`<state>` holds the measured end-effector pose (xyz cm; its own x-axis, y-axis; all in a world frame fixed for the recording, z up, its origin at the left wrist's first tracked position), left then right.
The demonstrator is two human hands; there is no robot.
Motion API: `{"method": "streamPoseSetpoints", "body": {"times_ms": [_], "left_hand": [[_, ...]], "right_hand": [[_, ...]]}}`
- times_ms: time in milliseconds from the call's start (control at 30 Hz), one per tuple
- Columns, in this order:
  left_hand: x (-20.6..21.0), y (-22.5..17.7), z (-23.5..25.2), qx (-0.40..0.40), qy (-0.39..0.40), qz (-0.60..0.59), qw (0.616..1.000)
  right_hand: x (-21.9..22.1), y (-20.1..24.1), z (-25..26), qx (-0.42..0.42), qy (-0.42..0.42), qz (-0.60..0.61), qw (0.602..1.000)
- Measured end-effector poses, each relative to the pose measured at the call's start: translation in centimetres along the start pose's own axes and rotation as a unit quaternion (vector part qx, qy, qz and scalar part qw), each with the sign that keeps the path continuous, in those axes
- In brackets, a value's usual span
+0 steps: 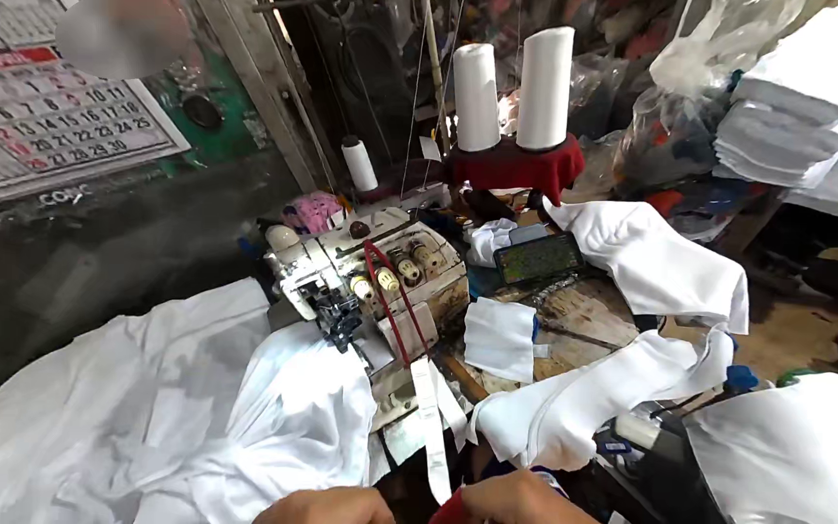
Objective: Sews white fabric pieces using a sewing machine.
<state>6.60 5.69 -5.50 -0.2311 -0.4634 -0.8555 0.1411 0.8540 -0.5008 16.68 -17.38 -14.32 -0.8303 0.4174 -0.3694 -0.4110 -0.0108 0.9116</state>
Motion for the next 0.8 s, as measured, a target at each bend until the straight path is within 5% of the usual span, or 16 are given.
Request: {"method": "streamPoseSetpoints", "body": {"times_ms": [133, 300, 433, 500, 567, 667, 800], "left_hand": [[1.0, 1.4, 2.2, 0.037, -0.028, -0.005, 0.999], [-5.1, 3.3, 0.5, -0.156, -0.200, -0.018, 0.967], [1.7, 3.1, 0.6, -0.132, -0.032, 0.016, 0.991], [4.5, 2.9, 1.6, -0.104, -0.067, 0.070, 0.990], [4.7, 2.3, 2.5, -0.090, -0.189, 0.078, 0.975], [4.3, 1.0, 3.8, -0.085, -0.305, 0.047, 0.948], [4.7, 1.1, 3.1, -0.086, -0.304, 0.020, 0.949]], "right_hand": [[2.0, -1.1, 0.8, 0.028, -0.056, 0.148, 0.987], [3.0, -4.5, 1.1, 0.218, -0.148, 0.253, 0.931], [3.8, -5.3, 0.8, 0.248, -0.182, 0.295, 0.905], [3.8, -5.4, 1.2, 0.253, -0.185, 0.286, 0.906], [3.4, -4.4, 1.5, 0.265, -0.190, 0.264, 0.908], [2.8, -3.5, 0.8, 0.208, -0.216, 0.230, 0.926], [0.3, -1.0, -3.4, 0.083, -0.194, 0.133, 0.968]]}}
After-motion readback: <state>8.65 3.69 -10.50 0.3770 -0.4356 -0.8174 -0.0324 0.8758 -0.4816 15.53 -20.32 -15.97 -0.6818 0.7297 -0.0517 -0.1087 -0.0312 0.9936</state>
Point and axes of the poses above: each hand's wrist, its own z-axis towards the middle knuckle, its own x-axis out of the palm, y = z × x, the point moved 2 cm from there along z, towards the middle knuckle, and after that the axes turned 3 degrees about z, right-handed, at the moved point
